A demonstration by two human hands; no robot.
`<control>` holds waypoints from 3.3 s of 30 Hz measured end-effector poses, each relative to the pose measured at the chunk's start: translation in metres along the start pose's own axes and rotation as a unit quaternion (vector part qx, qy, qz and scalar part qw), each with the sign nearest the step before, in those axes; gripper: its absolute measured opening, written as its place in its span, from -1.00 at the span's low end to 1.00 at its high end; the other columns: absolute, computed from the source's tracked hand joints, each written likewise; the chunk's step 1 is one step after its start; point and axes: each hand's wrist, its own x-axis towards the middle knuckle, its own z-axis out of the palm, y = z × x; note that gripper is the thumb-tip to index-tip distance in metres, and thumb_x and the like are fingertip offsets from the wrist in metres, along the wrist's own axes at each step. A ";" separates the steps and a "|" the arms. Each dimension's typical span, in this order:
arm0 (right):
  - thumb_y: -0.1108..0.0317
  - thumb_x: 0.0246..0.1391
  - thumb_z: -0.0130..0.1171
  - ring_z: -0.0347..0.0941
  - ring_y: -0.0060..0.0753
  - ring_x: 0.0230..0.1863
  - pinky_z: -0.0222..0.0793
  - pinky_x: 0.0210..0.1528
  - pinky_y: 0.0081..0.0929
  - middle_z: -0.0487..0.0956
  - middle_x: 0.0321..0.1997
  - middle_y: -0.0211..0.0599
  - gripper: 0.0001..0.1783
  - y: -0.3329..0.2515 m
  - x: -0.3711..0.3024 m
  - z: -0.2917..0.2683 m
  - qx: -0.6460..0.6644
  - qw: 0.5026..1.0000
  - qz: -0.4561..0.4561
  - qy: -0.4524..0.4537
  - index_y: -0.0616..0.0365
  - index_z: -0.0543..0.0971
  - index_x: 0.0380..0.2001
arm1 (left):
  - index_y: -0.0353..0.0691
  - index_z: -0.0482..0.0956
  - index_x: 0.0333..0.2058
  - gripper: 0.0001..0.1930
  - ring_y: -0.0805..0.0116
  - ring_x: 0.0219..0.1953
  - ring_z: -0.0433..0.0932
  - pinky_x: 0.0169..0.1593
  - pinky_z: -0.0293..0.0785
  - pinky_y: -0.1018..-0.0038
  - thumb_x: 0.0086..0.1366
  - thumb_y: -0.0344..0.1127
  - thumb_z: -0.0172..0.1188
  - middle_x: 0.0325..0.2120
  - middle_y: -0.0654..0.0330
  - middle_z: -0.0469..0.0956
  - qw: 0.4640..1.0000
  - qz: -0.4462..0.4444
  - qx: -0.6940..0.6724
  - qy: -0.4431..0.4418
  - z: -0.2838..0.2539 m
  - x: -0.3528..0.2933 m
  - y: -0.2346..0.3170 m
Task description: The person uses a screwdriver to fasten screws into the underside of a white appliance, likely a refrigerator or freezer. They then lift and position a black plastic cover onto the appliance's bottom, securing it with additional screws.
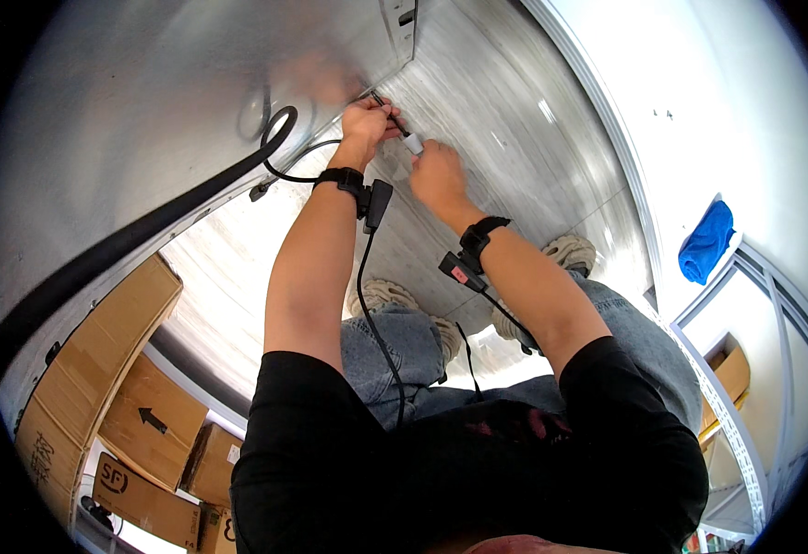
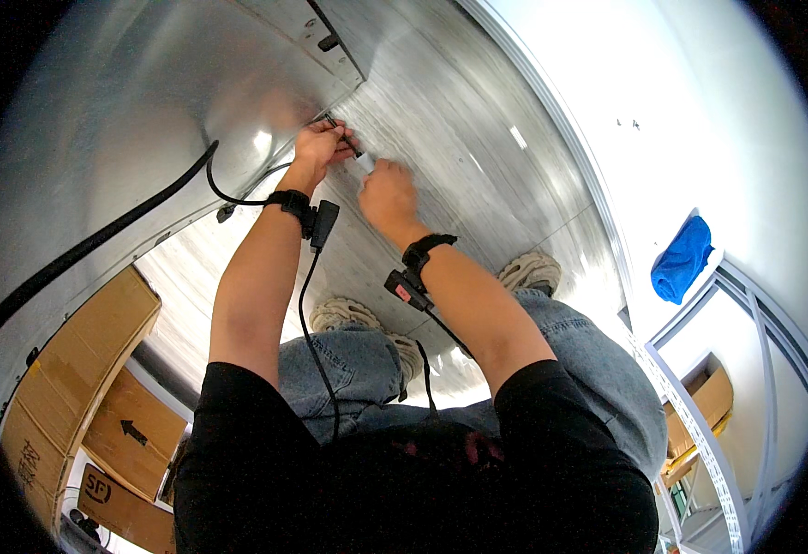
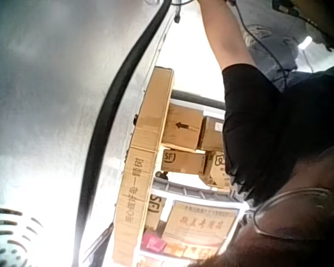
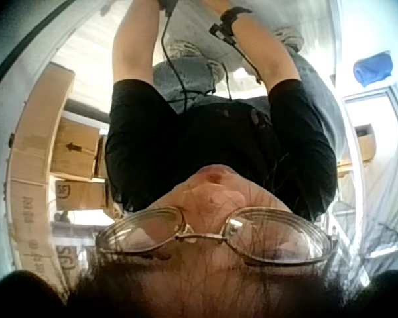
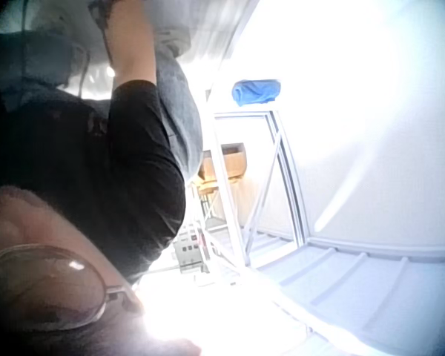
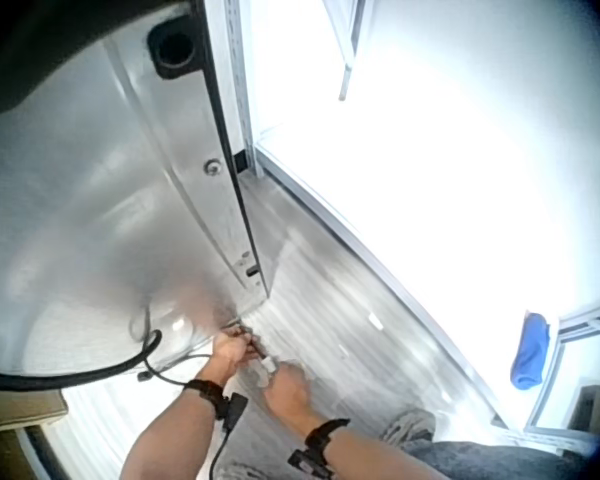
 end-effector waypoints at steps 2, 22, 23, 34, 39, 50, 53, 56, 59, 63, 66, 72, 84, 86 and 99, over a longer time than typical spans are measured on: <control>0.43 -0.12 0.18 0.36 0.04 -0.14 0.37 -0.17 -0.14 0.42 -0.23 0.03 -0.71 0.002 0.000 0.002 -0.028 0.999 -0.035 0.016 0.33 0.41 -0.29 | -0.26 0.41 -0.38 -0.95 0.34 -0.46 0.57 -0.43 0.57 0.45 0.27 -0.44 0.04 -0.44 0.17 0.55 1.000 -0.008 0.015 0.021 0.003 0.002 0.001; 0.39 -0.08 0.11 0.42 -0.01 -0.12 0.44 -0.19 -0.17 0.46 -0.25 -0.02 -0.69 -0.014 -0.002 -0.020 -0.076 0.996 -0.026 -0.037 0.30 0.38 -0.24 | -0.24 0.45 -0.35 -0.87 0.43 -0.50 0.50 -0.41 0.53 0.47 0.30 -0.30 0.07 -0.43 0.19 0.58 0.997 -0.032 0.066 0.030 0.003 -0.007 -0.009; 0.40 -0.08 0.11 0.42 0.01 -0.11 0.43 -0.20 -0.16 0.46 -0.25 0.00 -0.70 -0.014 -0.001 -0.020 -0.065 0.996 -0.016 -0.054 0.31 0.37 -0.26 | -0.24 0.45 -0.35 -0.87 0.43 -0.50 0.50 -0.41 0.52 0.46 0.29 -0.30 0.08 -0.42 0.19 0.58 0.997 -0.033 0.066 0.036 0.003 -0.007 -0.009; 0.46 -0.17 0.16 0.44 0.06 -0.14 0.43 -0.16 -0.16 0.43 -0.17 0.05 -0.60 -0.010 0.007 -0.025 -0.072 0.992 -0.038 -0.097 0.37 0.36 -0.19 | -0.20 0.41 -0.28 -0.92 0.41 -0.40 0.51 -0.25 0.52 0.42 0.30 -0.35 0.05 -0.37 0.23 0.57 0.997 -0.054 0.042 -0.039 -0.001 -0.021 0.002; 0.40 -0.10 0.14 0.42 0.08 -0.12 0.40 -0.15 -0.14 0.43 -0.16 0.05 -0.58 -0.019 0.001 -0.025 -0.040 0.997 -0.011 -0.064 0.30 0.31 -0.14 | -0.18 0.41 -0.32 -0.92 0.42 -0.41 0.51 -0.27 0.52 0.43 0.29 -0.33 0.07 -0.39 0.24 0.56 0.997 -0.054 0.049 0.000 0.002 -0.016 -0.002; 0.38 -0.12 0.16 0.43 0.16 -0.15 0.37 -0.14 -0.07 0.45 -0.19 0.16 -0.63 -0.014 0.008 -0.023 0.020 0.996 0.038 -0.081 0.32 0.36 -0.23 | -0.23 0.46 -0.27 -0.91 0.43 -0.42 0.52 -0.34 0.53 0.48 0.28 -0.39 0.06 -0.37 0.20 0.58 0.999 -0.022 0.046 -0.015 -0.003 -0.014 -0.004; 0.35 -0.12 0.16 0.45 0.16 -0.21 0.36 -0.15 -0.05 0.49 -0.23 0.12 -0.65 -0.010 0.004 -0.014 0.024 0.999 0.024 0.005 0.32 0.40 -0.25 | -0.26 0.47 -0.28 -0.91 0.43 -0.42 0.53 -0.36 0.55 0.50 0.26 -0.41 0.06 -0.39 0.19 0.59 0.998 -0.028 0.056 0.016 0.003 -0.009 -0.003; 0.37 -0.12 0.18 0.45 0.14 -0.17 0.37 -0.14 -0.07 0.47 -0.20 0.11 -0.65 -0.008 0.006 -0.017 0.016 0.998 0.057 -0.019 0.33 0.40 -0.26 | -0.29 0.47 -0.32 -0.92 0.43 -0.45 0.53 -0.38 0.57 0.52 0.25 -0.41 0.08 -0.42 0.18 0.58 0.998 -0.030 0.046 0.040 0.006 -0.008 -0.005; 0.36 -0.14 0.21 0.42 0.13 -0.12 0.36 -0.12 -0.10 0.44 -0.17 0.11 -0.61 -0.005 0.013 -0.023 0.044 0.991 0.078 -0.103 0.33 0.39 -0.24 | -0.30 0.47 -0.34 -0.91 0.42 -0.48 0.53 -0.40 0.57 0.52 0.25 -0.40 0.11 -0.43 0.18 0.58 0.997 -0.022 0.048 0.048 0.004 -0.005 -0.010; 0.35 -0.14 0.23 0.42 0.09 -0.12 0.35 -0.12 -0.14 0.46 -0.21 0.09 -0.64 -0.001 0.008 -0.014 0.028 0.998 0.052 -0.030 0.32 0.43 -0.28 | -0.30 0.46 -0.36 -0.90 0.41 -0.48 0.53 -0.42 0.57 0.52 0.24 -0.39 0.13 -0.43 0.17 0.57 0.998 -0.025 0.049 0.042 0.003 -0.005 -0.008; 0.35 -0.13 0.23 0.44 0.07 -0.15 0.36 -0.12 -0.15 0.50 -0.23 0.06 -0.68 -0.003 0.006 -0.017 0.038 0.997 0.063 0.002 0.30 0.47 -0.30 | -0.31 0.46 -0.34 -0.89 0.40 -0.44 0.53 -0.37 0.57 0.50 0.25 -0.38 0.12 -0.41 0.17 0.57 0.996 -0.029 0.065 0.048 0.005 -0.009 -0.005; 0.36 -0.12 0.22 0.44 0.10 -0.16 0.35 -0.12 -0.14 0.51 -0.24 0.04 -0.70 0.003 0.009 -0.017 0.052 0.996 0.052 -0.047 0.29 0.49 -0.29 | -0.24 0.46 -0.27 -0.89 0.43 -0.40 0.53 -0.31 0.53 0.51 0.29 -0.35 0.05 -0.37 0.21 0.57 0.999 -0.024 0.024 -0.036 -0.001 -0.016 -0.003; 0.25 -0.12 0.24 0.48 0.12 -0.22 0.37 -0.18 -0.08 0.55 -0.34 0.12 -0.64 0.002 0.007 -0.019 0.068 0.992 0.088 -0.061 0.30 0.47 -0.32 | -0.24 0.47 -0.32 -0.88 0.48 -0.49 0.49 -0.41 0.51 0.52 0.29 -0.32 0.06 -0.40 0.23 0.57 0.994 -0.039 0.088 0.045 0.006 -0.016 -0.002; 0.26 -0.15 0.27 0.47 0.12 -0.22 0.37 -0.17 -0.09 0.54 -0.36 0.12 -0.63 0.004 0.007 -0.016 0.072 0.990 0.101 -0.065 0.31 0.46 -0.33 | -0.25 0.47 -0.31 -0.88 0.47 -0.49 0.50 -0.42 0.51 0.53 0.30 -0.33 0.05 -0.38 0.22 0.57 0.998 -0.032 0.060 0.017 0.005 -0.017 0.000; 0.29 -0.13 0.26 0.39 0.06 -0.07 0.32 -0.08 -0.19 0.44 -0.13 0.07 -0.54 0.008 0.009 -0.018 0.187 0.965 0.138 -0.120 0.31 0.38 -0.19 | -0.27 0.43 -0.34 -0.91 0.46 -0.51 0.49 -0.42 0.55 0.55 0.23 -0.41 0.14 -0.43 0.19 0.57 0.997 -0.038 0.038 0.049 0.004 -0.018 0.002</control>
